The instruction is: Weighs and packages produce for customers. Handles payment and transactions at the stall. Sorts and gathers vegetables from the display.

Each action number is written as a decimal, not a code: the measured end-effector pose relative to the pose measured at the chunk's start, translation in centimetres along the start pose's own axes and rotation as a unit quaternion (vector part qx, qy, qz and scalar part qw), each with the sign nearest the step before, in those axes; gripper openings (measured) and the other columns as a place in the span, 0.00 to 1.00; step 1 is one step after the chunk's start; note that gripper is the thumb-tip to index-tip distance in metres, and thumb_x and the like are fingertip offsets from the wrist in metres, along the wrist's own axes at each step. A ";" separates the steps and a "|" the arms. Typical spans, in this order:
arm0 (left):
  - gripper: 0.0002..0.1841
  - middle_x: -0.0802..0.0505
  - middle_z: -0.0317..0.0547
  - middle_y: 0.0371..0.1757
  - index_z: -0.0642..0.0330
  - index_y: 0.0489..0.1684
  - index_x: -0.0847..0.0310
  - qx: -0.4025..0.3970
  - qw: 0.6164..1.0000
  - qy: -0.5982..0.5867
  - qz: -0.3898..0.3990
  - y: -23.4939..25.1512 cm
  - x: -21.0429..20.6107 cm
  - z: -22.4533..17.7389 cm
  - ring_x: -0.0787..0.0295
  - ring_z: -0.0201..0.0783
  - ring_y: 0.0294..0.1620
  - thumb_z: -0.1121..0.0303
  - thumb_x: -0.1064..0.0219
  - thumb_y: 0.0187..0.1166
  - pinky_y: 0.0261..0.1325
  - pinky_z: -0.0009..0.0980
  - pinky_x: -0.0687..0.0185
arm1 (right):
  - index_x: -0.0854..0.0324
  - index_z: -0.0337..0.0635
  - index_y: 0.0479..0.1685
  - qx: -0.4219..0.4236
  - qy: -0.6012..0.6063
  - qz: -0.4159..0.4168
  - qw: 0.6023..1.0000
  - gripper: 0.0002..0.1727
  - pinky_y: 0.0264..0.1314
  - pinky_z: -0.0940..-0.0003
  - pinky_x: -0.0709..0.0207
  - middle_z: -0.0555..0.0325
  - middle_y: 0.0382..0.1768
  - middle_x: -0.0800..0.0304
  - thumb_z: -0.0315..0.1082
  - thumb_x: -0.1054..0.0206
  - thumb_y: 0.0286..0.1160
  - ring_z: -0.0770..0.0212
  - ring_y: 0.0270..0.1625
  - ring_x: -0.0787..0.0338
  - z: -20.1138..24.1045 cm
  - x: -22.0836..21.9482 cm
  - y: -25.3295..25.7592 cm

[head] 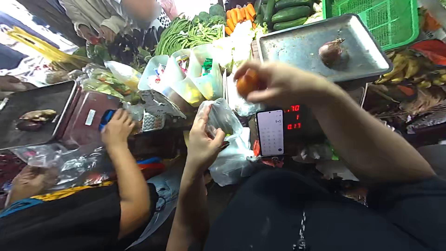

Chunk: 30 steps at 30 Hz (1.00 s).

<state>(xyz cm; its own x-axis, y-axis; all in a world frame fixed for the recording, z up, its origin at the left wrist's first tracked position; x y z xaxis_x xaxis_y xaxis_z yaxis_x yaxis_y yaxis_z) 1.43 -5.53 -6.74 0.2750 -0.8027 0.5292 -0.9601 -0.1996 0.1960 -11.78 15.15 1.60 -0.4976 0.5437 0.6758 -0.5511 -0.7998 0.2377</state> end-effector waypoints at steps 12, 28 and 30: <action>0.40 0.19 0.56 0.76 0.73 0.82 0.36 -0.091 0.992 -0.054 -0.068 -1.5 1.1 0.7 0.12 0.25 0.59 0.74 0.29 0.61 0.55 0.23 0.12 | 0.12 0.43 0.64 0.085 -0.079 -0.283 0.952 0.19 0.67 0.58 0.16 0.54 0.58 0.07 0.27 0.38 0.76 0.58 0.62 0.09 -1.6 -8.8 -10.5; 0.40 0.17 0.52 0.74 0.67 0.84 0.35 -0.007 0.998 -0.010 -0.068 -1.3 -0.5 1.6 0.12 0.22 0.51 0.73 0.33 0.61 0.45 0.21 0.14 | 0.65 0.46 0.98 -0.337 -0.045 -0.383 0.859 0.72 0.87 0.37 0.38 0.36 0.89 0.43 0.51 0.13 0.54 0.39 0.88 0.36 -12.8 -1.5 -24.3; 0.40 0.17 0.52 0.74 0.67 0.84 0.35 -0.001 0.997 -0.012 -0.073 -1.6 -0.5 1.7 0.12 0.22 0.50 0.74 0.33 0.61 0.44 0.21 0.14 | 0.64 0.45 0.98 -0.325 -0.071 -0.374 0.866 0.70 0.86 0.38 0.37 0.36 0.88 0.40 0.47 0.14 0.54 0.39 0.87 0.34 -13.2 -1.4 -24.6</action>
<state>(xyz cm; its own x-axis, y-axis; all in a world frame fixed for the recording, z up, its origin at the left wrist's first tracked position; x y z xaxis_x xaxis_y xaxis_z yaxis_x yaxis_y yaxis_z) 2.73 -5.77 -8.76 0.4109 -0.7783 0.4747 -0.9096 -0.3151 0.2707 -6.40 37.45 -14.40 0.2241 0.7737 0.5926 -0.9668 0.0998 0.2352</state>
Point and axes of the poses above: each hand's wrist, its own y-axis towards the middle knuckle, its own x-axis out of the back of the hand, z = x × y, the point moved 3 cm from there along y, towards the middle knuckle
